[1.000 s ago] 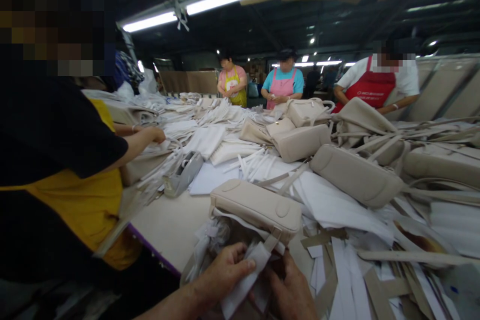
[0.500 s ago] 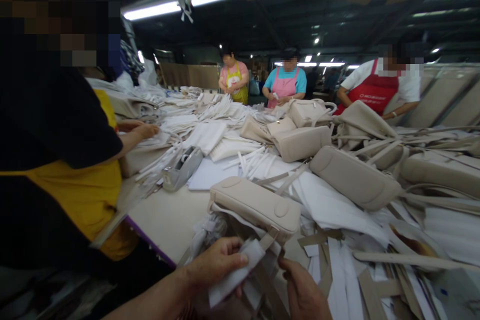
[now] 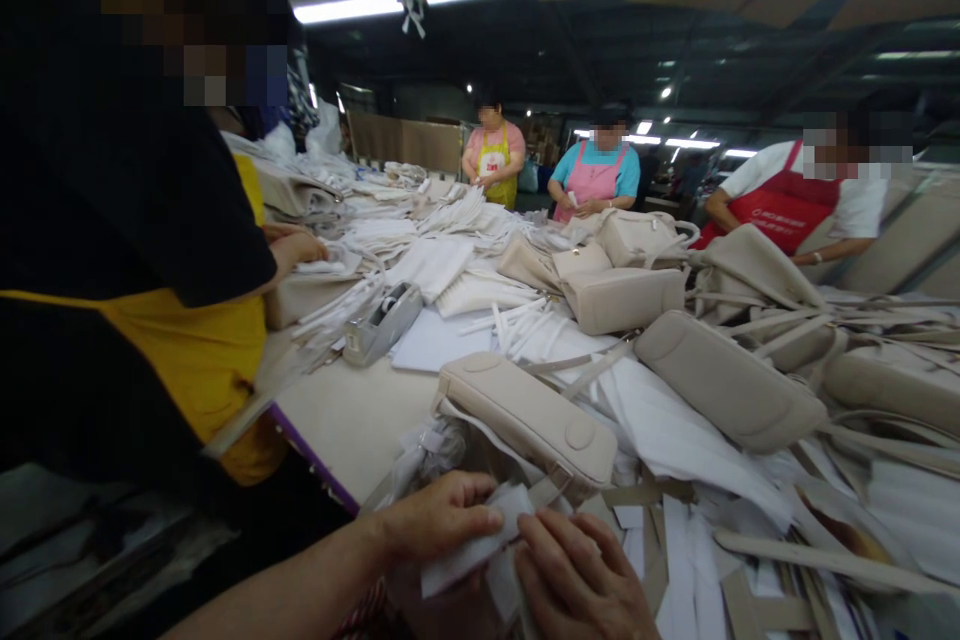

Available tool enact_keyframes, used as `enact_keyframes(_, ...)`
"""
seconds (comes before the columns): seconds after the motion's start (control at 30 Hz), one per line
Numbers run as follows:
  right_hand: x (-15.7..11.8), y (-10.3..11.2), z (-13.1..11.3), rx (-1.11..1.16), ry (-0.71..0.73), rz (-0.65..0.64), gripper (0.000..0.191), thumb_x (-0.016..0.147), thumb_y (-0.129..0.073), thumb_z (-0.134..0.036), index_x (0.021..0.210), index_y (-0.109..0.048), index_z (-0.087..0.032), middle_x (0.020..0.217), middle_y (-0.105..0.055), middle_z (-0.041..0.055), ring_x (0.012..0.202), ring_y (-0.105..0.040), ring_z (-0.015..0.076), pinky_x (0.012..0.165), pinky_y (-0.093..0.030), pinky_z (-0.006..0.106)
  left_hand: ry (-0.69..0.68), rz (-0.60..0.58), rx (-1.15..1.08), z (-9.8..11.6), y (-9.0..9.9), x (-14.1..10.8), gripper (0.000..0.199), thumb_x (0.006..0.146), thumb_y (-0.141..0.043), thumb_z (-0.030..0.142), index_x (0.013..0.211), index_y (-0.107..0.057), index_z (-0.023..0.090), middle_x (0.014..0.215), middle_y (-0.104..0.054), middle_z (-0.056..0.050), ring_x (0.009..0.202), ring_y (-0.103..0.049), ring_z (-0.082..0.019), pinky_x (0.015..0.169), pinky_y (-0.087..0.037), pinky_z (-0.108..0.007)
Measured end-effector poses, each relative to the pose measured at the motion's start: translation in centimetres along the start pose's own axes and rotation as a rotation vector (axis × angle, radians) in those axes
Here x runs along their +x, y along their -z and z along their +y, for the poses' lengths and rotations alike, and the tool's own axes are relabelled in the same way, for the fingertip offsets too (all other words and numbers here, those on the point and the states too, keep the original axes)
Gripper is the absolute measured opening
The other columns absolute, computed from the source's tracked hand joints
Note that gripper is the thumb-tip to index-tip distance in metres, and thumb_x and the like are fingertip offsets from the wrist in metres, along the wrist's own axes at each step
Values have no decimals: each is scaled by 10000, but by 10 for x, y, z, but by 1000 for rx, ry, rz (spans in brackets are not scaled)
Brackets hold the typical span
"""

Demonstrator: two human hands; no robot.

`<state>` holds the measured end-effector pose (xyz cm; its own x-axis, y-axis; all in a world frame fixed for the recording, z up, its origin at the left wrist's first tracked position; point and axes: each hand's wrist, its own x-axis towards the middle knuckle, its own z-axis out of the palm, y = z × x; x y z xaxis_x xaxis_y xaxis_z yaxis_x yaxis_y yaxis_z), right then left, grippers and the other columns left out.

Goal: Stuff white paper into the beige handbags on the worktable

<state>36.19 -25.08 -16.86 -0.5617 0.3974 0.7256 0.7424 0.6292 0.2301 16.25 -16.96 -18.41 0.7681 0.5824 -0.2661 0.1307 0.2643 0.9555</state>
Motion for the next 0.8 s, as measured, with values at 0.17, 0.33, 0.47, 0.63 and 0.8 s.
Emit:
enact_keyframes(0.17, 15, 3, 9, 45, 39, -121, 409, 964, -279, -205, 794, -650, -238, 1065, -682, -26, 1039, -553, 163, 964, -293, 328, -37, 32, 11, -3, 0, 3, 249, 724, -586, 362, 831, -461, 175, 656, -514, 33, 482, -469, -82, 410, -343, -176)
enact_keyframes(0.33, 34, 16, 19, -1, 180, -286, 352, 962, -316, -223, 857, -652, -239, 1098, -669, -31, 1034, -575, 157, 927, -311, 304, -81, 86, -4, -10, 1, 8, 247, 716, -602, 306, 864, -458, 169, 686, -478, 45, 534, -445, -68, 447, -329, -166)
enact_keyframes(0.47, 38, 20, 23, 8, 197, -320, 357, 963, -310, -243, 872, -654, -220, 1064, -683, -12, 976, -598, 159, 902, -324, 305, -126, 73, -69, -19, 0, 13, 294, 721, -597, 260, 973, -474, 170, 751, -530, 32, 548, -478, -72, 482, -356, -182)
enact_keyframes(0.63, 38, 8, 19, 87, 120, -301, 397, 973, -259, -244, 909, -647, -192, 993, -695, 12, 978, -578, 188, 910, -311, 343, -238, 37, -180, -25, -3, 17, 414, 727, -595, 220, 1125, -488, 181, 974, -599, -27, 709, -566, -120, 646, -448, -245)
enact_keyframes(0.8, 45, -2, 16, 222, -58, -307, 464, 976, -208, -328, 804, -622, -210, 867, -683, -11, 811, -574, 139, 829, -330, 298, -270, 114, -76, -21, -4, 17, 386, 731, -567, 186, 1114, -522, 169, 995, -602, -27, 787, -561, -136, 704, -453, -253)
